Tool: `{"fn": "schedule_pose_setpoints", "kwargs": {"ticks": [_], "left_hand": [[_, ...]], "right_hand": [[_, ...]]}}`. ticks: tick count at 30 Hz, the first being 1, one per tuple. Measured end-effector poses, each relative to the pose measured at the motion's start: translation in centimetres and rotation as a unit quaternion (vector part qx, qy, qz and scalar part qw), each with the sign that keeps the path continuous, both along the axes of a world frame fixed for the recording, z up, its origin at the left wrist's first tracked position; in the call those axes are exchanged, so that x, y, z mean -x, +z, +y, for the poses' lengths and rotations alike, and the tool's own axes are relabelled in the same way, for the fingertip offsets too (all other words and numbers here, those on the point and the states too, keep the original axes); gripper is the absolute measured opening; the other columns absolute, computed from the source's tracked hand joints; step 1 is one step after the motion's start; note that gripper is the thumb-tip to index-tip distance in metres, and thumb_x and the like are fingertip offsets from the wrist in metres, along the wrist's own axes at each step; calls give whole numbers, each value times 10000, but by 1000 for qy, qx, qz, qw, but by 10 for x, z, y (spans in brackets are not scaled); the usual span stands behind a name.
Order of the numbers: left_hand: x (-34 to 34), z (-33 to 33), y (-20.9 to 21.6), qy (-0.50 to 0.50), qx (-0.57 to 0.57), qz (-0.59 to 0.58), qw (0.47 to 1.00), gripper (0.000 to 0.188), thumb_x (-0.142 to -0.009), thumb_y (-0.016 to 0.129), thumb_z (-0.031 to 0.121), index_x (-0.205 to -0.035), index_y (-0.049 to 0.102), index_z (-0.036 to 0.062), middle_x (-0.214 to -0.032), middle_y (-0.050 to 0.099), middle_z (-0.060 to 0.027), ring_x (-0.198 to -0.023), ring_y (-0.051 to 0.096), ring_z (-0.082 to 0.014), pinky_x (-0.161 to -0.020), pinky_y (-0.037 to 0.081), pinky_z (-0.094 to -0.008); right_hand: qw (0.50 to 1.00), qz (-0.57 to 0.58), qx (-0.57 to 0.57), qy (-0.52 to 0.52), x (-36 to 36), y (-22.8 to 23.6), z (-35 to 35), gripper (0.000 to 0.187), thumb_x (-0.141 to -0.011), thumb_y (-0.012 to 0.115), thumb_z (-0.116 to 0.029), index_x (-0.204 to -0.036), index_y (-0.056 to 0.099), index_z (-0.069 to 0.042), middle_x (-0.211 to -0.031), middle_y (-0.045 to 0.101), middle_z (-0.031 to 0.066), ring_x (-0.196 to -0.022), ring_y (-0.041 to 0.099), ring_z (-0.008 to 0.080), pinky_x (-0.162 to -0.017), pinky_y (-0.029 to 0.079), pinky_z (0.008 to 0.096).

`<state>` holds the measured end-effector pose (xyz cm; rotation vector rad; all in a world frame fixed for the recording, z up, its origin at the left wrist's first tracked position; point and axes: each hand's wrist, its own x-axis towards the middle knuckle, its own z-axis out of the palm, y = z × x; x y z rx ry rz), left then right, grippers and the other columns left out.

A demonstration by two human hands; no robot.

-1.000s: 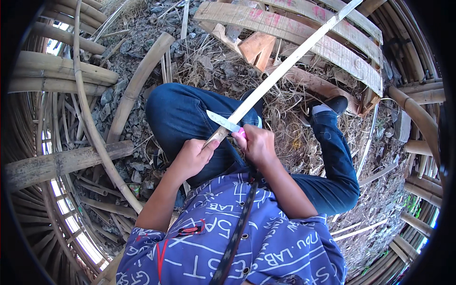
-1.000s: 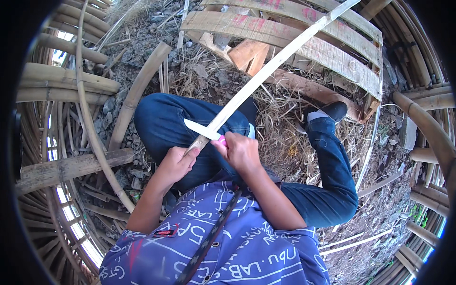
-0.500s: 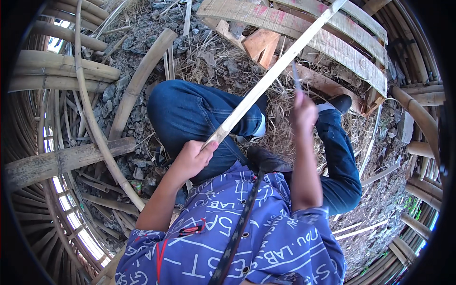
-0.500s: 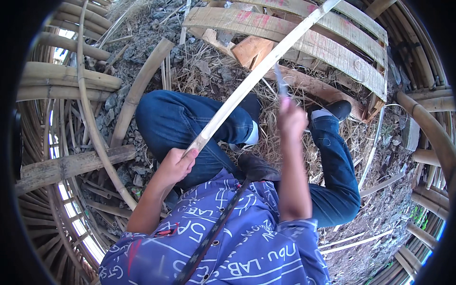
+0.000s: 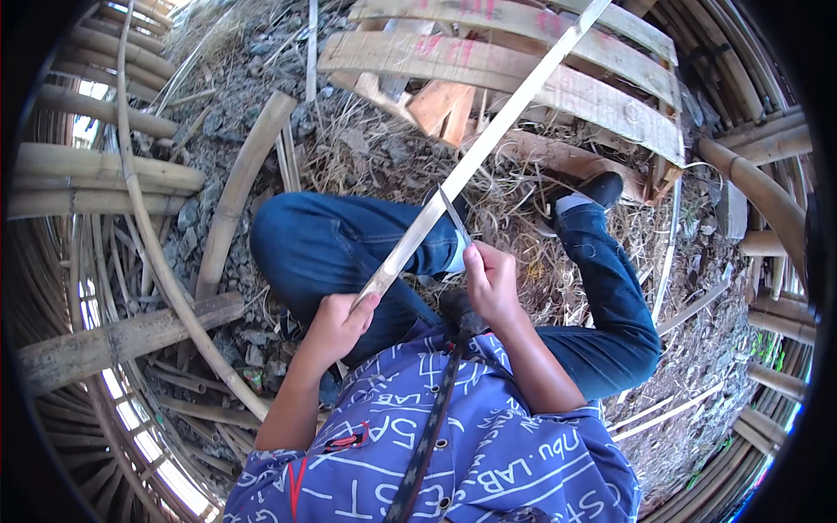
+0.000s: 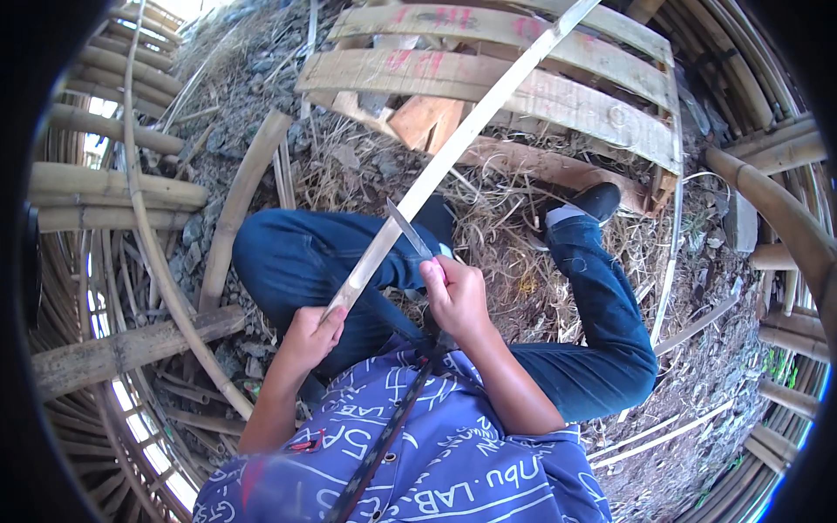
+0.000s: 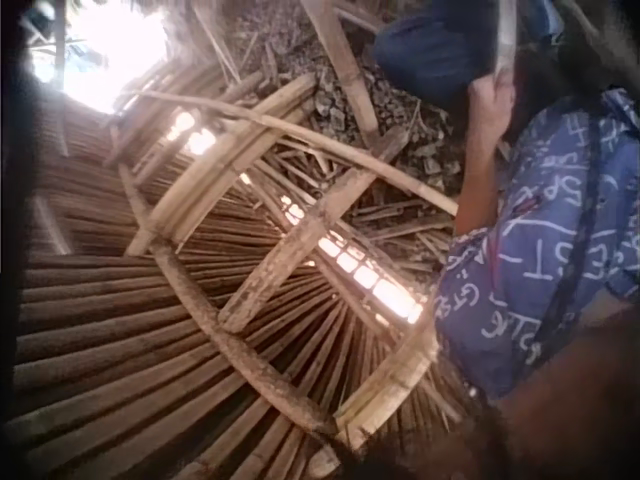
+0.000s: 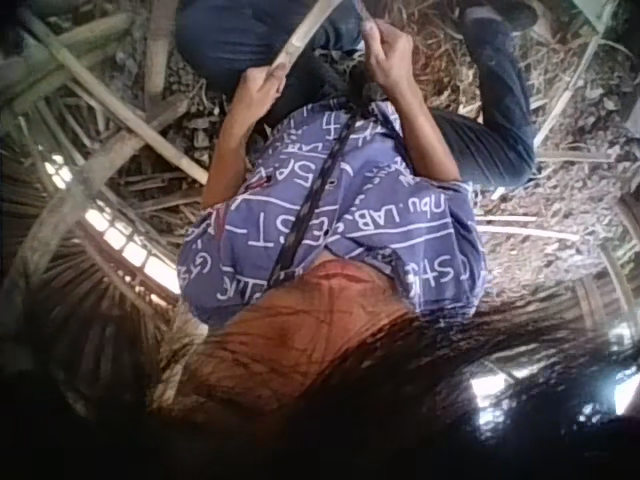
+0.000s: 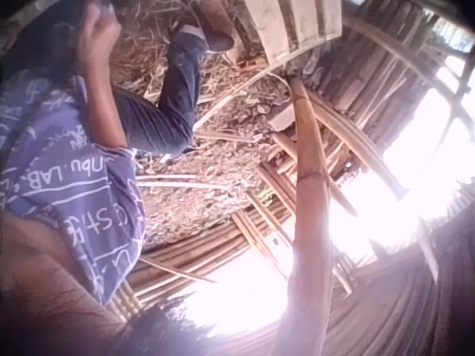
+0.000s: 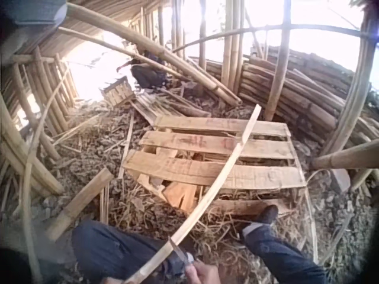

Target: The person shaves a strip of bamboo with a knife. The person holds the bamboo strip and draws the blade along its length to remove thin shavings.

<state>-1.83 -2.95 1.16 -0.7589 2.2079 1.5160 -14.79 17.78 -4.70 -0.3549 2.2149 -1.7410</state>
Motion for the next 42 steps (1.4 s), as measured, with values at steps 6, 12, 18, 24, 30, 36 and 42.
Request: {"fn": "schedule_pose_setpoints", "kwargs": {"ticks": [6,12,18,24,30,36,42], "left_hand": [[-24,-10,11,-72,26,-29,997,465,-942,534,314,-591,535,10,-475,472,-19,-439,453,-87,-444,371,-265],[-55,-24,5,21,-194,-185,963,373,-901,624,254,-623,591,8,-571,574,-37,-502,523,-100,-489,417,-236],[-41,-23,25,-115,13,-202,972,317,-797,720,286,-681,646,0,-621,630,-107,-609,615,-223,-616,476,-342],[31,10,81,-184,255,57,948,570,-727,772,347,-1131,557,8,-908,662,-190,-792,660,-321,-715,512,-372],[102,48,6,-167,-178,34,969,227,-904,621,234,-949,556,21,-630,575,-11,-516,568,-93,-482,453,-223],[118,49,-18,-108,-211,16,971,307,-944,546,326,-791,545,60,-528,499,6,-413,492,-68,-374,406,-208],[118,58,-20,-135,-187,58,971,324,-901,612,363,-879,576,41,-583,494,35,-470,466,-34,-420,378,-216]], "right_hand": [[981,-82,124,-128,38,10,29,345,-928,573,-252,-665,490,-45,-583,416,-63,-549,348,28,-459,275,233],[938,-163,217,-217,65,2,34,228,-933,573,-258,-805,537,-73,-581,403,-85,-460,331,10,-405,242,202],[969,-113,155,-155,58,-8,20,216,-900,614,-179,-787,635,3,-623,548,-50,-549,424,16,-472,340,230],[979,-96,151,-102,36,13,3,264,-903,611,-170,-700,623,-2,-548,477,-55,-513,372,24,-436,305,251],[986,-75,151,-17,21,27,2,227,-909,580,-170,-872,643,45,-674,595,44,-659,516,77,-599,446,272],[991,-61,69,-97,33,48,45,308,-941,516,-234,-776,627,0,-580,477,-31,-536,416,51,-480,325,224],[928,227,-289,-67,74,34,50,386,-853,611,-401,-656,577,-71,-578,581,153,-546,590,353,-490,457,434]]}}
